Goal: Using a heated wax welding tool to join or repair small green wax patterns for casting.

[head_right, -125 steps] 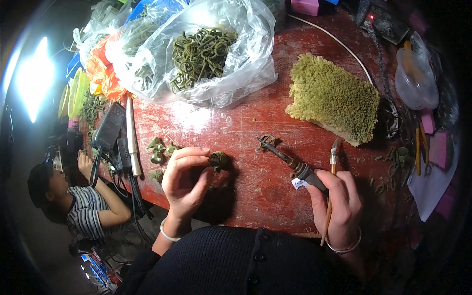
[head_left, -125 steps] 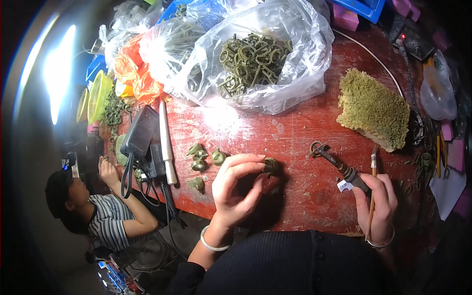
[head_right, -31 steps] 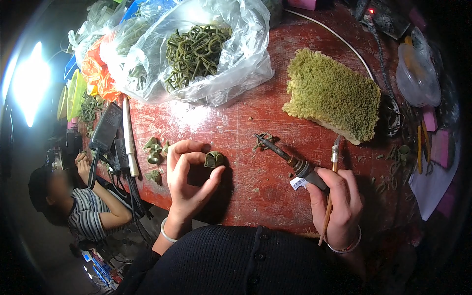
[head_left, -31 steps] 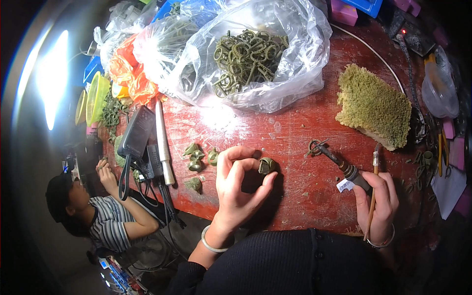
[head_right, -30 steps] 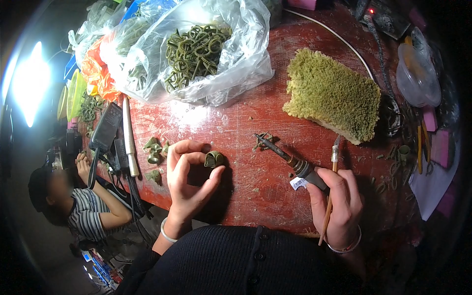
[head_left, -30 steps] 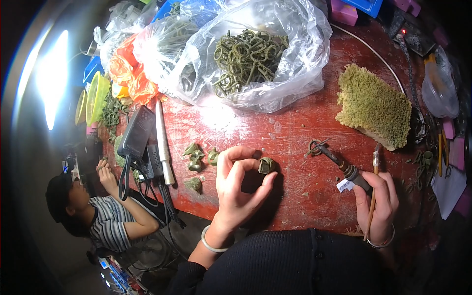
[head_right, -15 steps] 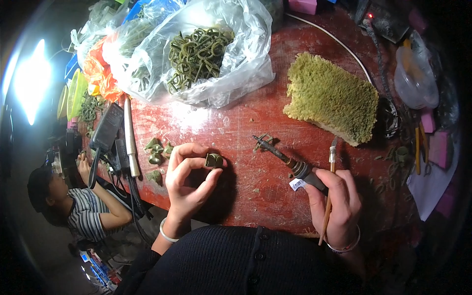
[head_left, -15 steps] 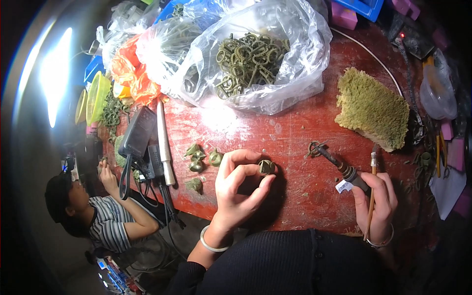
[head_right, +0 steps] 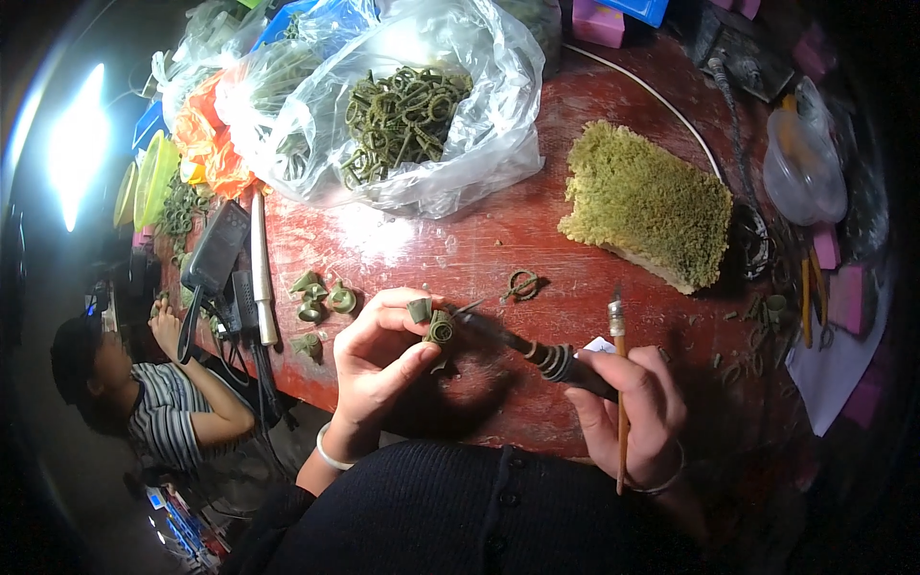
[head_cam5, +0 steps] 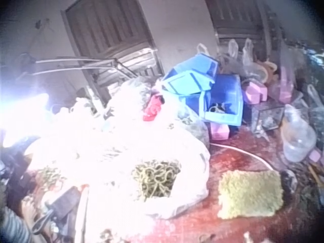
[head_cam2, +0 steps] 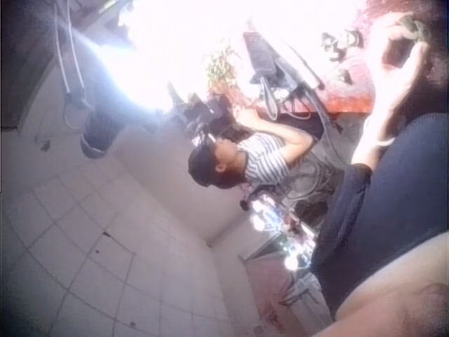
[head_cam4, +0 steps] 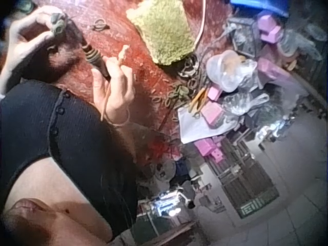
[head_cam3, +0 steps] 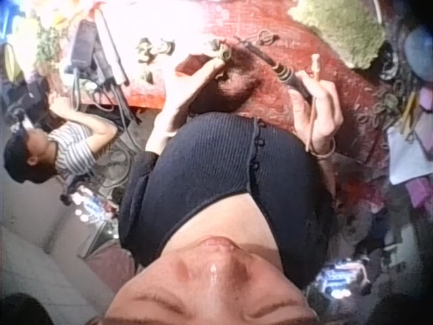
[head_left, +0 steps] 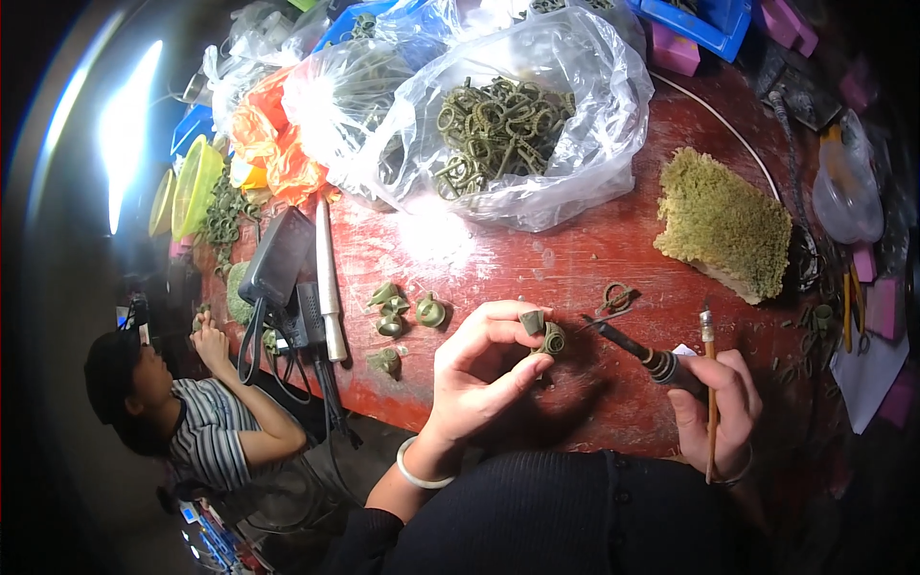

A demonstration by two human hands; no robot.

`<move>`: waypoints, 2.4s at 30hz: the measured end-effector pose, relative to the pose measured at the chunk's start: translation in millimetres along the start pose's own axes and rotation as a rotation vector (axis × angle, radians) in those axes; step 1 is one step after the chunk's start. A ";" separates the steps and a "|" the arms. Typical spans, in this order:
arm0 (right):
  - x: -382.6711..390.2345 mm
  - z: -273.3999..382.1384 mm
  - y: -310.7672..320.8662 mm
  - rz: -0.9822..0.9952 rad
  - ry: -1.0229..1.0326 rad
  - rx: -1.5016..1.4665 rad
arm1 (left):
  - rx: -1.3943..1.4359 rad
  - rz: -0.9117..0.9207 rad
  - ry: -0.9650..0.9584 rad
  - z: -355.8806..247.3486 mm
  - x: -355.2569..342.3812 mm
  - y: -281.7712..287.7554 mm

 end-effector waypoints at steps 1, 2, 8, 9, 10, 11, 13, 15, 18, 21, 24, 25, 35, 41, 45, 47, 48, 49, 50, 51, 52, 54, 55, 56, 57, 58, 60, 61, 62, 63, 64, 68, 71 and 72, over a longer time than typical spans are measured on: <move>-2.0 1.2 -2.2 0.018 0.025 -0.023 | 0.001 -0.001 -0.001 0.3 0.2 -0.4; -4.2 2.1 -3.6 0.007 0.071 -0.017 | 0.021 -0.003 0.001 0.9 0.4 -1.2; -2.6 -1.7 -3.7 -0.027 0.071 0.015 | -0.093 -0.011 -0.027 0.0 1.1 0.3; -2.9 -1.7 -3.9 -0.028 0.071 0.018 | -0.130 -0.023 -0.029 0.6 0.7 1.2; -3.4 -1.5 -4.4 -0.025 0.065 0.022 | -0.128 -0.021 -0.031 1.1 1.2 1.4; -3.8 -1.3 -4.9 -0.021 0.059 0.025 | -0.236 -0.061 -0.062 -0.2 2.5 3.1; -4.2 -1.7 -7.0 -0.021 0.054 0.029 | -0.342 -0.100 -0.092 -4.3 2.8 4.6; -4.9 -1.7 -6.8 -0.019 0.050 0.030 | -0.778 -0.148 -0.161 -17.1 1.7 3.1; -5.5 -1.2 -5.7 -0.005 0.054 0.047 | -0.868 -0.128 -0.216 -18.2 -1.1 3.6; -5.2 -2.6 -6.2 0.000 0.055 0.049 | -0.858 -0.079 -0.200 -24.6 -2.5 7.8; -5.4 -2.6 -6.1 -0.004 0.046 0.045 | -0.777 -0.091 -0.143 -27.4 -3.4 15.5; -5.1 -2.9 -6.5 -0.004 0.049 0.045 | -0.780 -0.103 -0.142 -27.8 -3.4 17.9; -5.1 -4.8 -8.8 0.007 0.031 0.050 | -0.813 -0.092 -0.102 -23.8 -10.7 2.2; -6.3 -4.6 -8.5 0.008 0.027 0.061 | -0.756 -0.104 -0.117 -26.6 -9.6 5.9; -5.4 -5.2 -8.8 0.018 0.019 0.067 | -0.761 -0.139 -0.074 -29.0 -5.0 18.8; -5.3 -5.4 -8.8 0.018 0.025 0.075 | -0.742 -0.086 -0.025 -37.3 -8.9 16.5; -5.3 -5.0 -9.0 0.018 0.027 0.073 | -0.771 -0.008 0.009 -41.5 -11.5 14.1; -5.3 -4.7 -9.2 0.020 0.025 0.072 | -0.773 -0.010 0.009 -40.4 -11.7 14.2; -5.5 -4.6 -9.4 0.022 0.023 0.070 | -0.794 0.029 0.002 -37.4 -11.7 11.9; -5.7 -4.4 -8.7 0.020 0.022 0.073 | -0.811 0.073 -0.007 -34.5 -12.7 8.3; -6.2 -3.9 -7.9 0.015 0.025 0.076 | -0.789 0.073 0.015 -32.5 -12.1 5.7; -6.2 -3.9 -7.6 0.011 0.027 0.079 | -0.788 0.064 0.022 -32.1 -10.6 4.0; -5.9 -4.5 -8.3 0.019 0.021 0.076 | -0.790 0.051 0.031 -31.5 -10.0 4.0; -5.6 -5.1 -8.9 0.027 0.016 0.072 | -0.790 0.051 0.032 -30.6 -10.0 3.8; -6.0 -4.5 -8.6 0.027 0.018 0.070 | -0.835 0.060 0.014 -31.0 -10.4 3.8; -6.3 -3.5 -7.9 0.032 0.020 0.070 | -0.880 0.069 -0.004 -31.0 -10.5 3.9; -6.5 -2.9 -7.5 0.036 0.022 0.071 | -0.845 0.040 -0.001 -26.4 -10.6 5.9; -6.4 -2.8 -7.2 0.036 0.021 0.075 | -0.809 0.014 0.002 -24.9 -10.8 6.8; -6.3 -2.7 -6.9 0.036 0.020 0.078 | -0.807 0.015 0.001 -25.6 -10.2 6.0; -6.2 -3.7 -7.7 0.035 0.019 0.078 | -0.802 -0.049 0.004 -28.4 -8.3 7.0; -6.3 -4.9 -9.2 0.030 0.023 0.061 | -0.797 -0.113 0.008 -31.5 -7.4 8.1; -5.6 -4.9 -8.5 0.028 0.028 0.072 | -0.894 0.069 -0.102 -48.5 -13.5 2.1; -6.1 -1.9 -6.0 0.042 0.020 0.083 | -0.883 0.130 -0.079 -40.8 -12.9 -5.0; -6.1 -2.6 -6.3 0.042 0.020 0.081 | -0.884 0.130 -0.078 -36.4 -11.7 -4.9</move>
Point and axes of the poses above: each hand's wrist, its own x-axis away from the middle knuckle, its own y-axis out of the back of the hand, z = x × y, the point moved 4 cm from there along -x, towards the middle knuckle, and after that the axes turned 3 degrees about z, right-handed, at the moved point
